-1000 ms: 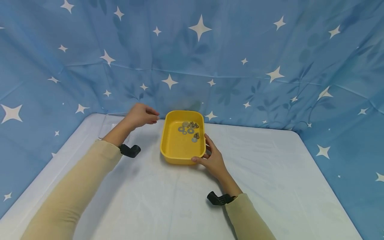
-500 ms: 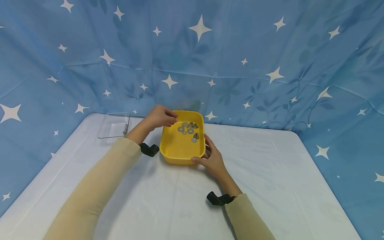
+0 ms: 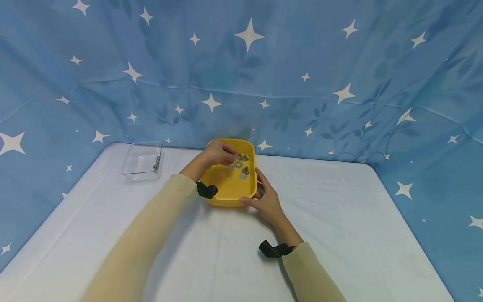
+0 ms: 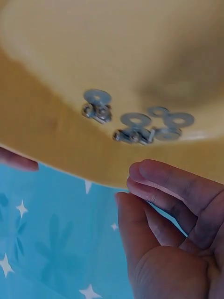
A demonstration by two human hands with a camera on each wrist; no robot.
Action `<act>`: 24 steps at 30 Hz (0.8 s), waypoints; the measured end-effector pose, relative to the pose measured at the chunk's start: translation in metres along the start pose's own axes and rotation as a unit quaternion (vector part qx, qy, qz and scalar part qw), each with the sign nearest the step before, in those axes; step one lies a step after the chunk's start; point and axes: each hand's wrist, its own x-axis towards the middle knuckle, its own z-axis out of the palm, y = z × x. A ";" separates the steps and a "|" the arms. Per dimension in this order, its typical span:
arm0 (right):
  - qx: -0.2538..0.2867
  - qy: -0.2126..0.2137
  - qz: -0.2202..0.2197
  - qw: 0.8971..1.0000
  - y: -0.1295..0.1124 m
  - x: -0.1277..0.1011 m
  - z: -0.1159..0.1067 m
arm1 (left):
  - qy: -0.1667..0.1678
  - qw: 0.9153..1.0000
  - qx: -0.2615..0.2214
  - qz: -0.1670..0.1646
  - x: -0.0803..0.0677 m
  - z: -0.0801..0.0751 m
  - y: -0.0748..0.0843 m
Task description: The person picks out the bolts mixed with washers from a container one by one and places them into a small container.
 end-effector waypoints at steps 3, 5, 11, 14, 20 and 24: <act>-0.002 0.000 -0.002 1.000 0.000 0.000 -0.001 | -0.003 1.000 0.011 0.001 0.006 0.010 -0.002; -0.001 0.000 -0.002 1.000 0.000 0.001 -0.002 | -0.002 1.000 0.009 -0.002 0.009 0.016 -0.003; 0.003 -0.008 -0.004 1.000 0.001 0.001 -0.003 | 0.010 1.000 -0.002 -0.016 0.014 0.028 -0.008; -0.002 -0.006 -0.001 1.000 0.000 0.001 -0.003 | 0.009 0.999 -0.023 -0.034 0.017 0.032 -0.009; -0.009 -0.003 0.001 1.000 0.000 0.001 -0.003 | 0.003 0.997 -0.045 -0.065 0.023 0.036 -0.008; -0.010 -0.002 0.001 1.000 0.002 0.001 -0.003 | -0.006 0.994 -0.055 -0.089 0.029 0.039 -0.010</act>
